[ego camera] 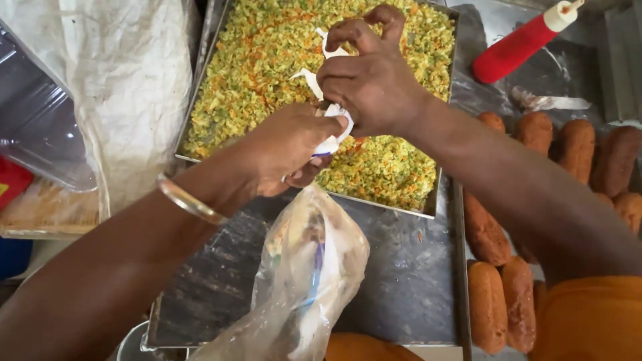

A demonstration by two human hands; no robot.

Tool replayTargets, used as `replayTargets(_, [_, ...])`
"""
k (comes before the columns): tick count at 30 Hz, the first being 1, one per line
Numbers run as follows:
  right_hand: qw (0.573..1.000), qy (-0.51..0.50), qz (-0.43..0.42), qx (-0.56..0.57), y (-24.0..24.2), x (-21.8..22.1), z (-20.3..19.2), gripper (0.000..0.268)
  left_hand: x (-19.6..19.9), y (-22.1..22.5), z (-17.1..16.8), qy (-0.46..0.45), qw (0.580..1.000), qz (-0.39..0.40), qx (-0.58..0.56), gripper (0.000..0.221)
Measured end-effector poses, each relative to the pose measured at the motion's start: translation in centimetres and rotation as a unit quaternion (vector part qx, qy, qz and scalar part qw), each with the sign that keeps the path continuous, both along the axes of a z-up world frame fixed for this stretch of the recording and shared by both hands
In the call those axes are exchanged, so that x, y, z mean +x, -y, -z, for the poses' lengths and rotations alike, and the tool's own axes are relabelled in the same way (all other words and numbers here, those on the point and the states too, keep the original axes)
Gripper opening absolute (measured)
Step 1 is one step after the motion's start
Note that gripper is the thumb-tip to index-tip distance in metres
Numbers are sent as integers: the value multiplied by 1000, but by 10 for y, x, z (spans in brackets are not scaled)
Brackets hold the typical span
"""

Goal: Preparing bread-based snacks by filling rolls, applying sauce, and mixing vegetable filling in a commercial bakery setting.

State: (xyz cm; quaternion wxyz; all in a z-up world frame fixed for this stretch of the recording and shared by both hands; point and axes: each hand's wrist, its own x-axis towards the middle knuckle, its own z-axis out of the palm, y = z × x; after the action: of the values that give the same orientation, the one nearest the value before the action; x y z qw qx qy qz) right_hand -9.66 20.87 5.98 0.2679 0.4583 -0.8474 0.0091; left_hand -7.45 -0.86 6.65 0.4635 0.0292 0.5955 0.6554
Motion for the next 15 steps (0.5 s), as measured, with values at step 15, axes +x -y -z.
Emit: replayTargets(15, [999, 31, 6, -16, -36, -16, 22, 18, 29, 29, -9, 111, 991, -32, 64, 21])
